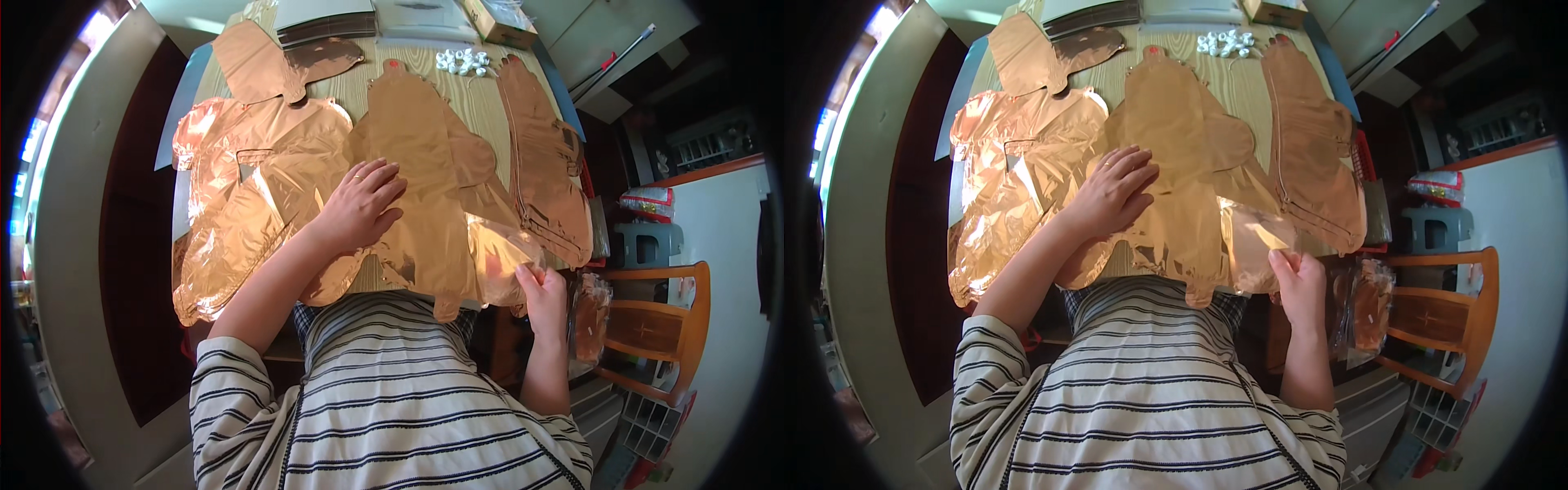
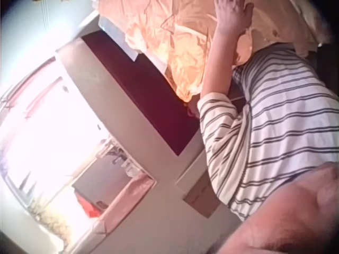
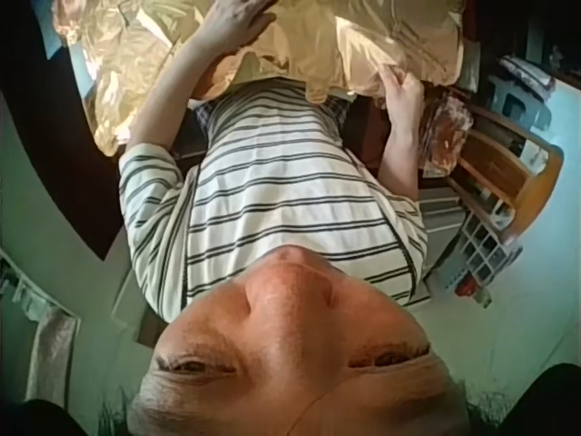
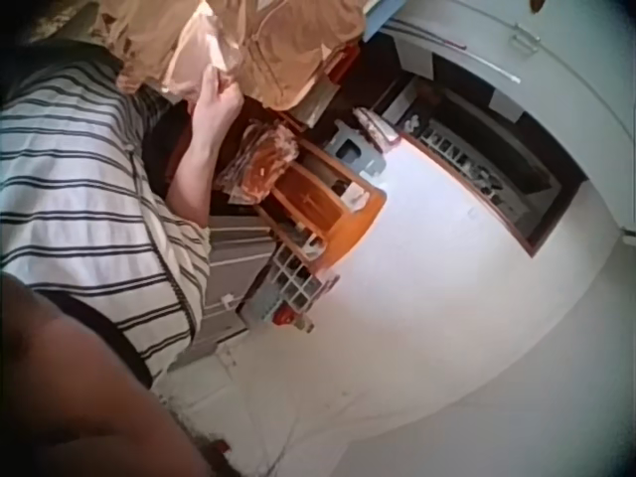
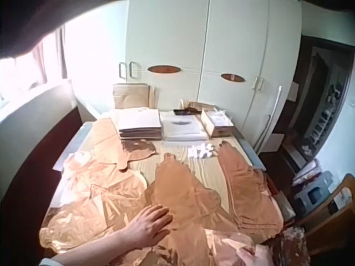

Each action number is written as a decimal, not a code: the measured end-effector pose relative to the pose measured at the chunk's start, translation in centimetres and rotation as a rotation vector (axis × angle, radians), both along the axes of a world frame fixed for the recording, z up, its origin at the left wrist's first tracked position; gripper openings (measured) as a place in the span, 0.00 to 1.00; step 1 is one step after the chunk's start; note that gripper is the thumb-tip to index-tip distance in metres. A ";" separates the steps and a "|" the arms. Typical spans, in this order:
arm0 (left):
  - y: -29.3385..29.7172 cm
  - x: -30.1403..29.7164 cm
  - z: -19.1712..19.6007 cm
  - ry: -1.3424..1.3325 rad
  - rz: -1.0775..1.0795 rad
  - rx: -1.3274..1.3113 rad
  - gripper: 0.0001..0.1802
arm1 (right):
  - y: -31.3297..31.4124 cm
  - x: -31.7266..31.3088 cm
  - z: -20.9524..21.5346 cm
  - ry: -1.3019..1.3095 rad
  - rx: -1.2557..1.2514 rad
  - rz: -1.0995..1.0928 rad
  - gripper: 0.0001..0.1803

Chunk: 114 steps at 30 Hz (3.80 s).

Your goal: Folding and packaging gold foil balloons onto cardboard backings for retail display.

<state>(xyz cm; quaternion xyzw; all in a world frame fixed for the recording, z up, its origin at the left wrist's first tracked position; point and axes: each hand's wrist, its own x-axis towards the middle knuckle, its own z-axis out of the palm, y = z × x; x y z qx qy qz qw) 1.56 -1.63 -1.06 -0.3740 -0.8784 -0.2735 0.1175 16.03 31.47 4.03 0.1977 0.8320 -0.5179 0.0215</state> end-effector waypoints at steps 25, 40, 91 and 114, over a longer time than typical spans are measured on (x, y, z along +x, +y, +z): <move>-0.5 -0.2 0.3 0.027 0.063 -0.044 0.27 | -1.0 0.8 -2.1 0.127 -0.131 -0.060 0.15; -0.1 0.3 1.3 -0.022 0.089 -0.034 0.25 | -1.2 0.5 -1.2 0.124 -0.149 -0.109 0.17; 2.5 -1.6 0.1 0.053 0.069 -0.006 0.26 | -0.2 0.8 -0.9 0.063 -0.193 -0.074 0.10; -1.8 1.9 6.3 -1.438 0.401 0.613 0.36 | 1.8 0.8 -4.6 -0.055 -1.447 -0.389 0.15</move>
